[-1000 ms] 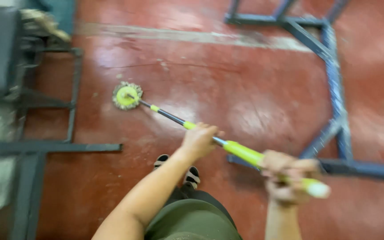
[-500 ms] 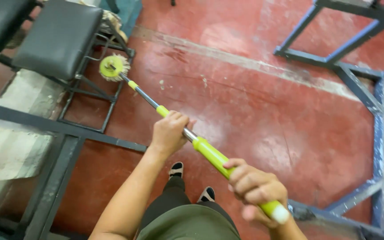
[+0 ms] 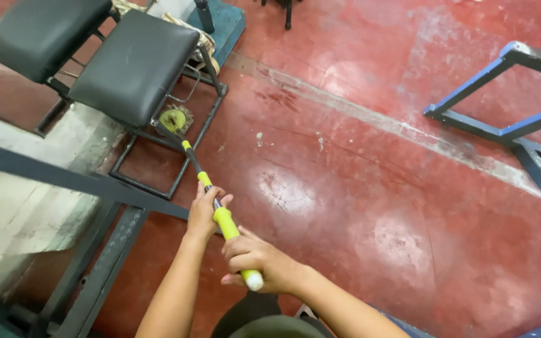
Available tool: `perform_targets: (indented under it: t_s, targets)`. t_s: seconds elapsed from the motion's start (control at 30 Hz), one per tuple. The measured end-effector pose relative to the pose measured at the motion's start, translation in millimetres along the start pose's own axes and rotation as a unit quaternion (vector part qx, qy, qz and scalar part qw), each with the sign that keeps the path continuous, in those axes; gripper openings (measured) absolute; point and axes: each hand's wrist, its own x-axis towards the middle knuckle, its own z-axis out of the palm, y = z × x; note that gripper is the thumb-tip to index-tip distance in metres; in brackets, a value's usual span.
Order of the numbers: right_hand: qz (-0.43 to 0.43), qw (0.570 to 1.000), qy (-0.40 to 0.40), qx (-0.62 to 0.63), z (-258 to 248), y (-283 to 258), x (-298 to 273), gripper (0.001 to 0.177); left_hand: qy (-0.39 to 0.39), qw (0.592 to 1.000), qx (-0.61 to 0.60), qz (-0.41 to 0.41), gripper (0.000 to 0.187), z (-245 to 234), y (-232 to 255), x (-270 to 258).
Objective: Mopping the tiled floor of a gym around various exercise machines.
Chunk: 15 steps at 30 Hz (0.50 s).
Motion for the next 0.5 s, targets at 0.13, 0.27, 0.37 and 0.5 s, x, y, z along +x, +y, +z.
perform_targets:
  t_s: [0.13, 0.27, 0.37, 0.5]
  targets:
    - [0.033, 0.999, 0.028, 0.001, -1.2, 48.3, 19.5, 0.021, -0.036, 0.999, -0.006, -0.033, 0.029, 10.3, -11.6, 59.5]
    - [0.034, 0.99, 0.125, 0.053, -34.0, 33.0, 36.3, 0.015, -0.016, 0.972, -0.217, -0.092, 0.03, 14.2, 23.2, 85.9]
    - [0.058, 0.991, 0.123, 0.016, -41.6, 11.0, 36.3, 0.016, -0.014, 0.99, 0.098, 0.104, 0.026, 11.0, 36.6, 73.5]
    - [0.055, 0.994, 0.082, 0.042, -48.6, 23.2, 50.2, 0.023, -0.037, 0.992, 0.106, 0.061, 0.017, 15.7, 32.0, 86.7]
